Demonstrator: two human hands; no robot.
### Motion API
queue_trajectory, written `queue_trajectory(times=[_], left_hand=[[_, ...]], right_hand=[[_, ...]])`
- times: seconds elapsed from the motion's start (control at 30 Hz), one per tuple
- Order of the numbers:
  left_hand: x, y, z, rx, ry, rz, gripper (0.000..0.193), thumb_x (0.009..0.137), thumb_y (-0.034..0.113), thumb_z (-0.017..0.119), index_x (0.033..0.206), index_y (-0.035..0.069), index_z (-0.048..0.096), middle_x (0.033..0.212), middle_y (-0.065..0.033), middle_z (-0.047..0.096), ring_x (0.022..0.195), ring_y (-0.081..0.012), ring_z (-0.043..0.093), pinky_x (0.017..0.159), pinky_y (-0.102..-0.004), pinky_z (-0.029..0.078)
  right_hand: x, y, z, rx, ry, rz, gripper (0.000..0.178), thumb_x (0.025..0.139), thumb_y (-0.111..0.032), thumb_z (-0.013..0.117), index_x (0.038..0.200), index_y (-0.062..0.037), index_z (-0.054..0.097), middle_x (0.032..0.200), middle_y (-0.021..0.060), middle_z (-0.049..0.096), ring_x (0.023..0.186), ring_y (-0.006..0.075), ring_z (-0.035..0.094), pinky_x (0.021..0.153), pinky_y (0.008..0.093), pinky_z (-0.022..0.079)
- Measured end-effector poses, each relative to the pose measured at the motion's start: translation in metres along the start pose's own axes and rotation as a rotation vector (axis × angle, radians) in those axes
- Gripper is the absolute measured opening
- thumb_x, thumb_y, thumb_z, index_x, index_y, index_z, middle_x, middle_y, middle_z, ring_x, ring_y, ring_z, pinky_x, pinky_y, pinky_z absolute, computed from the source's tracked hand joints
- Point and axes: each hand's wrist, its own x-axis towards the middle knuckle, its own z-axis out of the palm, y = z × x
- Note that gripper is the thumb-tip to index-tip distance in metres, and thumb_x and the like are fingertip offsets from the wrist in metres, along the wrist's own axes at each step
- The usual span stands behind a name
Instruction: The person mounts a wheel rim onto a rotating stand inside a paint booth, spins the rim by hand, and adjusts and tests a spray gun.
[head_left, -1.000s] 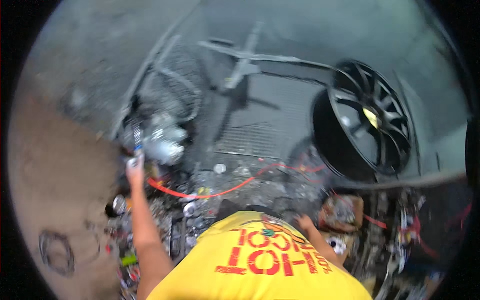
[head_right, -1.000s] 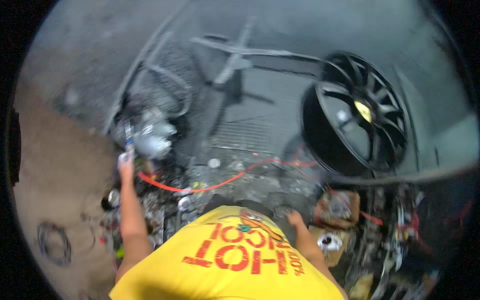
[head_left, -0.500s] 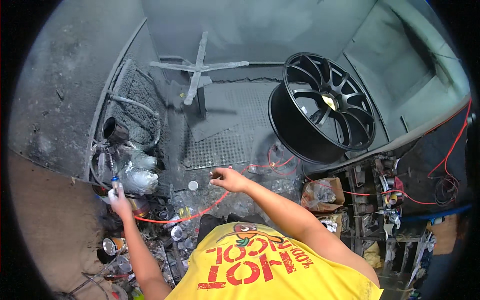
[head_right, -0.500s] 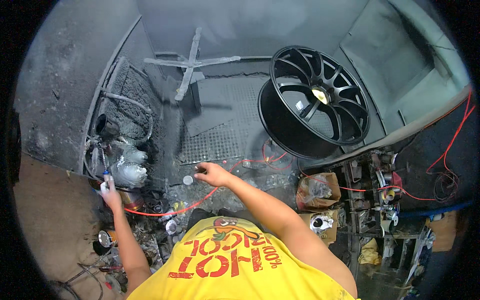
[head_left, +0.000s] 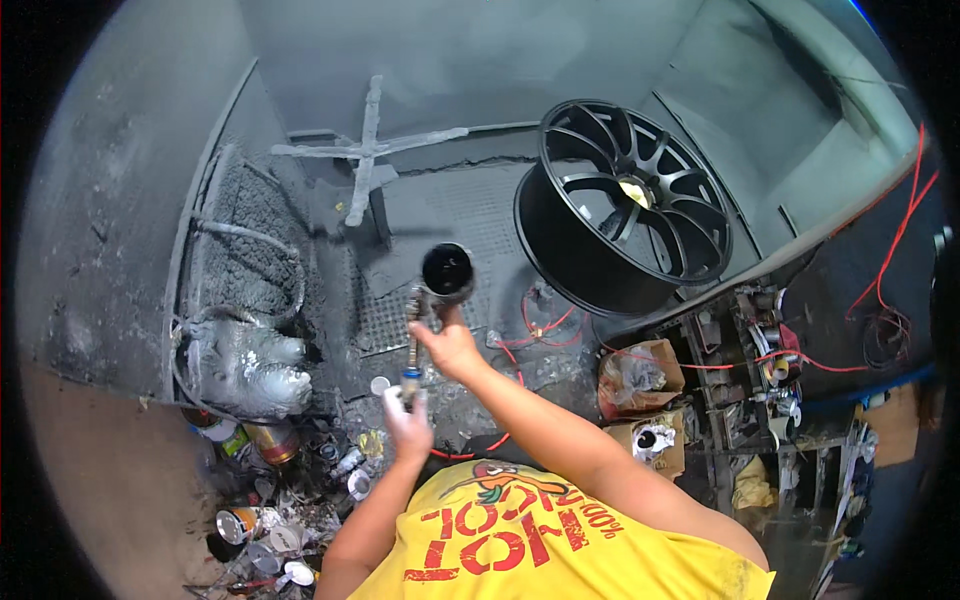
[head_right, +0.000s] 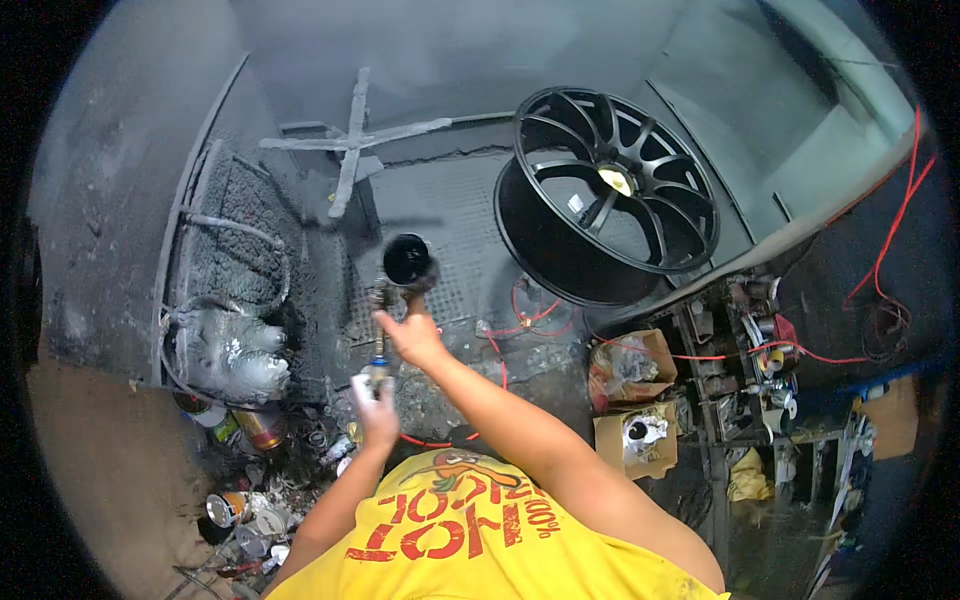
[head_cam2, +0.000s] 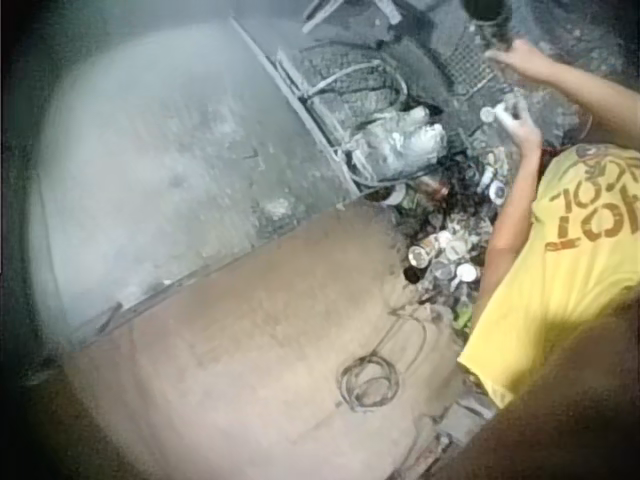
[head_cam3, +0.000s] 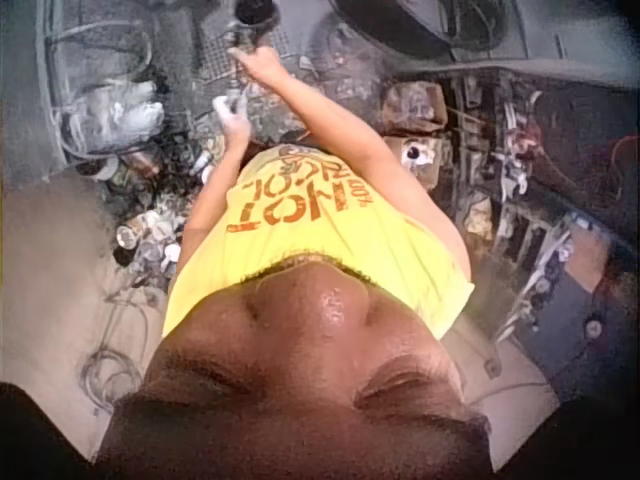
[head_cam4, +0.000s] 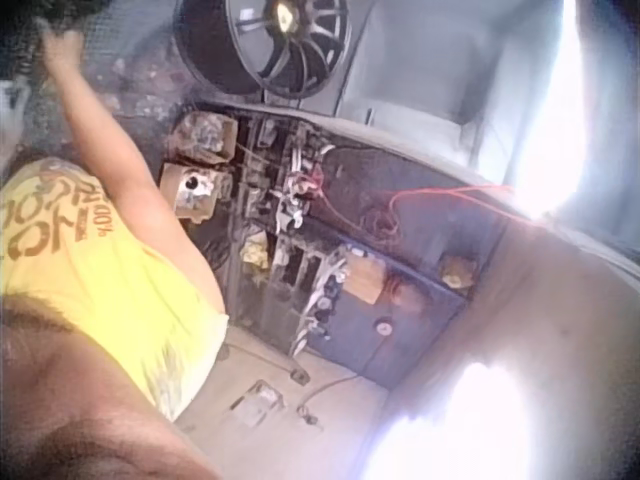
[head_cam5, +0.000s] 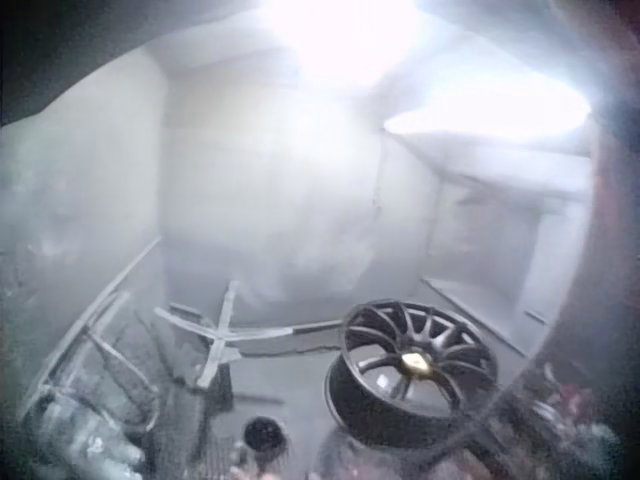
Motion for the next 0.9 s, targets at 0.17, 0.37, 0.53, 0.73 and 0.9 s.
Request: queue_trajectory(times=[0.17, 0.37, 0.53, 0.73, 0.9], left_hand=[[-0.026, 0.007, 0.066, -0.02, -0.29, 0.073, 0.032, 0.096, 0.022, 0.062, 0.113, 0.001, 0.045, 0.099, -0.0151, 0.054, 0.089, -0.0257, 0.052, 0.083, -0.0404, 0.044], [-0.052, 0.014, 0.128, -0.04, -0.879, 0.011, 0.04, 0.101, 0.027, 0.053, 0.128, 0.002, 0.037, 0.114, -0.0199, 0.056, 0.105, -0.03, 0.057, 0.094, -0.0418, 0.045], [-0.038, 0.045, 0.198, -0.304, -1.208, -0.034, 0.031, 0.098, 0.017, 0.059, 0.124, 0.004, 0.048, 0.11, -0.0059, 0.06, 0.104, -0.0143, 0.055, 0.093, -0.0332, 0.046], [-0.086, 0.066, 0.282, -0.355, -1.499, -0.19, 0.034, 0.09, 0.012, 0.071, 0.121, 0.003, 0.058, 0.104, -0.0015, 0.064, 0.098, -0.0109, 0.058, 0.089, -0.0307, 0.049], [-0.11, 0.095, 0.332, -0.448, -1.616, -0.236, 0.029, 0.09, 0.011, 0.071, 0.116, 0.0, 0.065, 0.106, -0.004, 0.069, 0.102, -0.0123, 0.059, 0.096, -0.0317, 0.045]], right_hand=[[-0.015, 0.044, -0.059, 0.213, 0.231, -0.019, 0.043, 0.093, -0.012, 0.063, 0.128, -0.0019, 0.04, 0.109, 0.0068, 0.058, 0.091, 0.0135, 0.056, 0.083, 0.0298, 0.047], [-0.038, 0.054, -0.161, 0.394, 0.218, 0.106, 0.078, 0.084, 0.001, 0.052, 0.155, -0.0132, 0.025, 0.122, 0.0075, 0.056, 0.095, 0.0157, 0.059, 0.065, 0.0284, 0.058], [-0.092, 0.055, -0.253, 0.299, 0.146, 0.157, 0.073, 0.086, 0.002, 0.057, 0.154, -0.0097, 0.032, 0.114, 0.0013, 0.062, 0.09, 0.0097, 0.059, 0.079, 0.0254, 0.052], [-0.146, 0.059, -0.335, 0.368, 0.198, 0.221, 0.034, 0.093, -0.008, 0.063, 0.127, -0.0045, 0.058, 0.109, 0.0031, 0.068, 0.096, 0.012, 0.063, 0.079, 0.028, 0.054], [-0.166, 0.036, -0.39, 0.506, 0.207, 0.193, 0.037, 0.095, -0.005, 0.059, 0.132, -0.0025, 0.054, 0.121, 0.0097, 0.066, 0.113, 0.0191, 0.061, 0.079, 0.0328, 0.058]])
